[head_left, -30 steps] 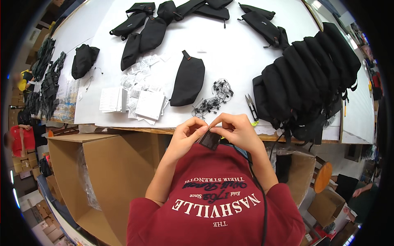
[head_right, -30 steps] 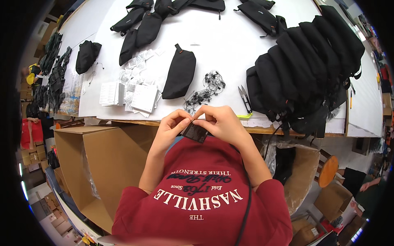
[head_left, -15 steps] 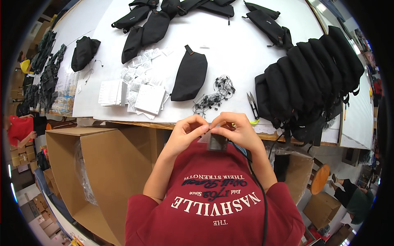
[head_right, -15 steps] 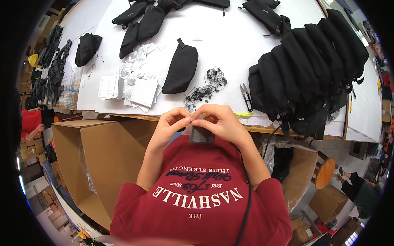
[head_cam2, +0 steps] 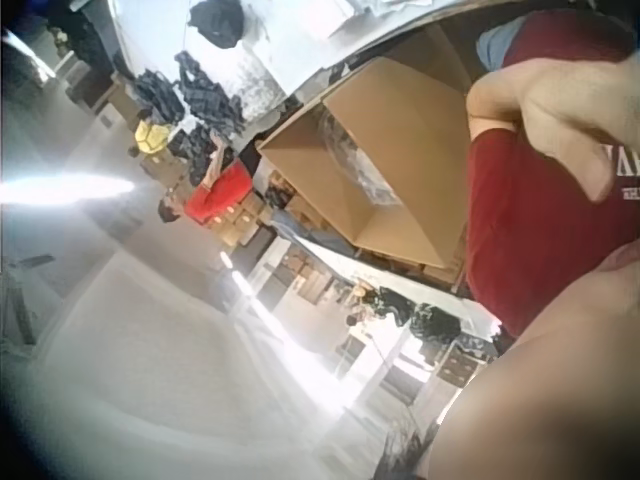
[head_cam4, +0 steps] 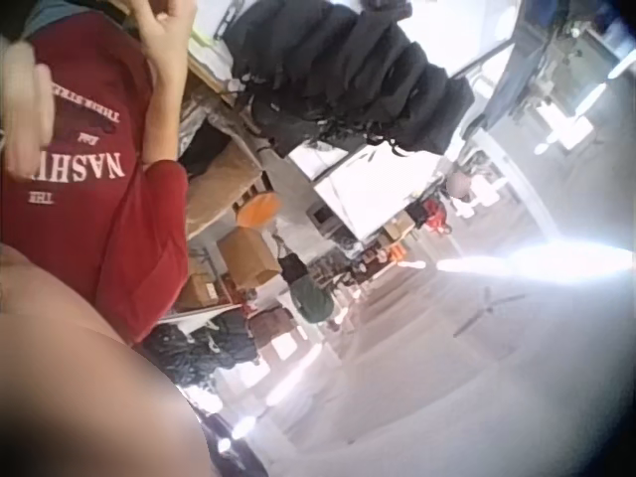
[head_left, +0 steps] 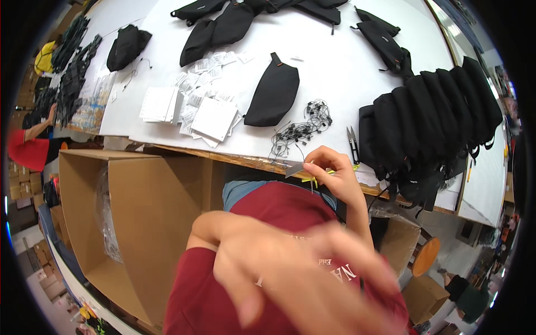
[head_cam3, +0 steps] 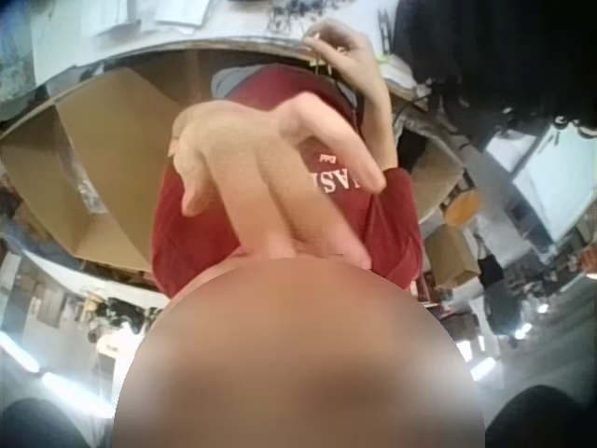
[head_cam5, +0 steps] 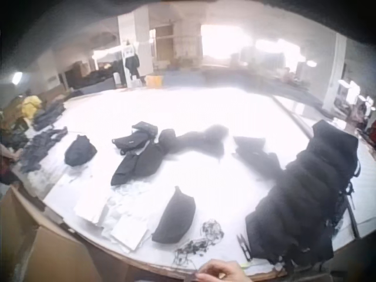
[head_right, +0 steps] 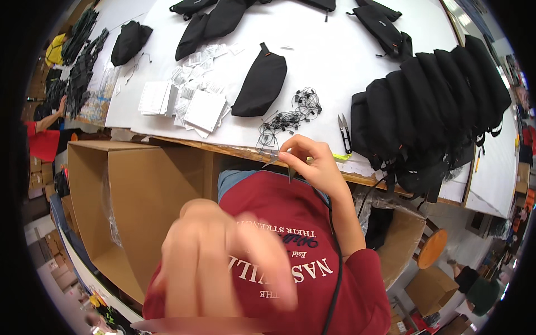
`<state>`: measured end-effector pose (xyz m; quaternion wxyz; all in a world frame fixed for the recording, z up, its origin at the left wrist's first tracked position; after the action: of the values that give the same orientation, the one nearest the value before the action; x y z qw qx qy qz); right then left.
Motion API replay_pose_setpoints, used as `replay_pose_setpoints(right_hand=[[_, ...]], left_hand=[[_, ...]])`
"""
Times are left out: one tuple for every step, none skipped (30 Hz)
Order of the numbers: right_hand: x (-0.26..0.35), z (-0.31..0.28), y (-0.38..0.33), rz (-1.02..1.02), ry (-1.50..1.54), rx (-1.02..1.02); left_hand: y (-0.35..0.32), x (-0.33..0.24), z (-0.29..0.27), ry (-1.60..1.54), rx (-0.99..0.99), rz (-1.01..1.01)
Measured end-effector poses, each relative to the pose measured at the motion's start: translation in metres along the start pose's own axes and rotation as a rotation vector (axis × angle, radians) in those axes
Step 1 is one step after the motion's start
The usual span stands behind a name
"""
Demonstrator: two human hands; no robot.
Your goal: Assembling small black gear pouches by attaching tags and inserting items.
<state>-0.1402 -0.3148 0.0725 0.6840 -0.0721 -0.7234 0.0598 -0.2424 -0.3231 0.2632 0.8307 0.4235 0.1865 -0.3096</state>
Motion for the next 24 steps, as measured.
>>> replay_pose_setpoints(right_hand=[[0.000,0.000,-0.002,0.004,-0.006,0.004],[0.001,0.002,-0.002,0.021,-0.010,-0.009],[0.003,-0.002,-0.004,0.025,-0.017,-0.021],[0.005,-0.006,-0.007,0.025,-0.028,-0.041],[0.003,-0.003,-0.006,0.019,-0.032,-0.033],[0.002,-0.001,-0.005,0.015,-0.034,-0.019],[0.001,0.001,-0.004,-0.002,-0.030,-0.016],[0.002,0.002,-0.002,-0.019,-0.026,-0.013],[0.001,0.002,-0.002,-0.016,-0.029,-0.013],[0.001,0.003,-0.003,-0.017,-0.033,-0.001],[0.002,0.004,-0.003,-0.020,-0.036,0.013],[0.003,0.005,-0.003,-0.022,-0.038,0.016],[0.002,0.008,-0.003,-0.001,-0.045,0.047],[0.001,0.009,-0.004,0.020,-0.050,0.066],[0.002,0.010,-0.004,0.018,-0.053,0.059],[0.005,0.002,-0.009,0.074,-0.098,-0.020],[-0.001,-0.005,-0.010,0.116,-0.137,-0.068],[-0.003,-0.011,-0.011,0.061,-0.081,-0.058],[-0.004,-0.014,-0.011,0.007,-0.034,-0.045],[0.000,-0.022,-0.016,-0.010,-0.002,-0.084],[0.002,-0.027,-0.018,-0.031,0.032,-0.120],[0.007,-0.029,-0.020,-0.037,0.032,-0.138],[0.017,-0.027,-0.022,-0.110,0.038,-0.114],[0.026,-0.025,-0.024,-0.181,0.042,-0.086]], left_hand=[[0.004,-0.016,0.032,-0.231,0.189,0.096],[0.016,-0.024,0.043,-0.264,0.242,0.145],[0.029,-0.029,0.051,-0.321,0.314,0.182],[0.035,-0.026,0.053,-0.334,0.321,0.185],[0.035,-0.024,0.056,-0.321,0.335,0.208],[0.035,-0.022,0.059,-0.309,0.349,0.232],[0.034,-0.021,0.062,-0.296,0.365,0.255],[0.033,-0.020,0.064,-0.282,0.381,0.278],[0.031,-0.021,0.067,-0.285,0.398,0.297],[0.032,-0.012,0.068,-0.387,0.398,0.192],[0.031,-0.010,0.068,-0.386,0.398,0.194],[0.028,-0.007,0.068,-0.311,0.405,0.198],[0.024,-0.004,0.068,-0.235,0.412,0.204],[0.023,0.000,0.060,-0.124,0.429,0.137],[0.024,0.005,0.048,0.158,0.421,0.209],[0.028,0.010,0.038,0.405,0.418,0.281],[-0.003,0.074,0.001,0.591,0.552,-0.482],[0.008,0.060,-0.040,0.985,0.339,-0.332],[0.022,0.033,-0.071,1.624,0.111,0.026],[0.008,0.040,-0.123,1.780,-0.015,-0.178],[-0.015,0.044,-0.163,1.788,-0.149,-0.337],[-0.053,0.055,-0.202,1.921,-0.165,-0.483],[-0.088,0.063,-0.235,2.049,-0.184,-0.636],[-0.097,0.067,-0.239,2.042,-0.171,-0.631]])
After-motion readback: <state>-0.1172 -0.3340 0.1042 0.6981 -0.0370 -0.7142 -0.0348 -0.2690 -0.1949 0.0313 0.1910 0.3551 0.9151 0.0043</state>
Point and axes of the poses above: each hand's wrist, its own y-axis towards the middle knuckle, its own z-axis out of the palm, x = y × z, the point moved 10 cm from there along y, towards the middle knuckle, and after that the axes turned 1 degree about z, right-handed, at the moved point
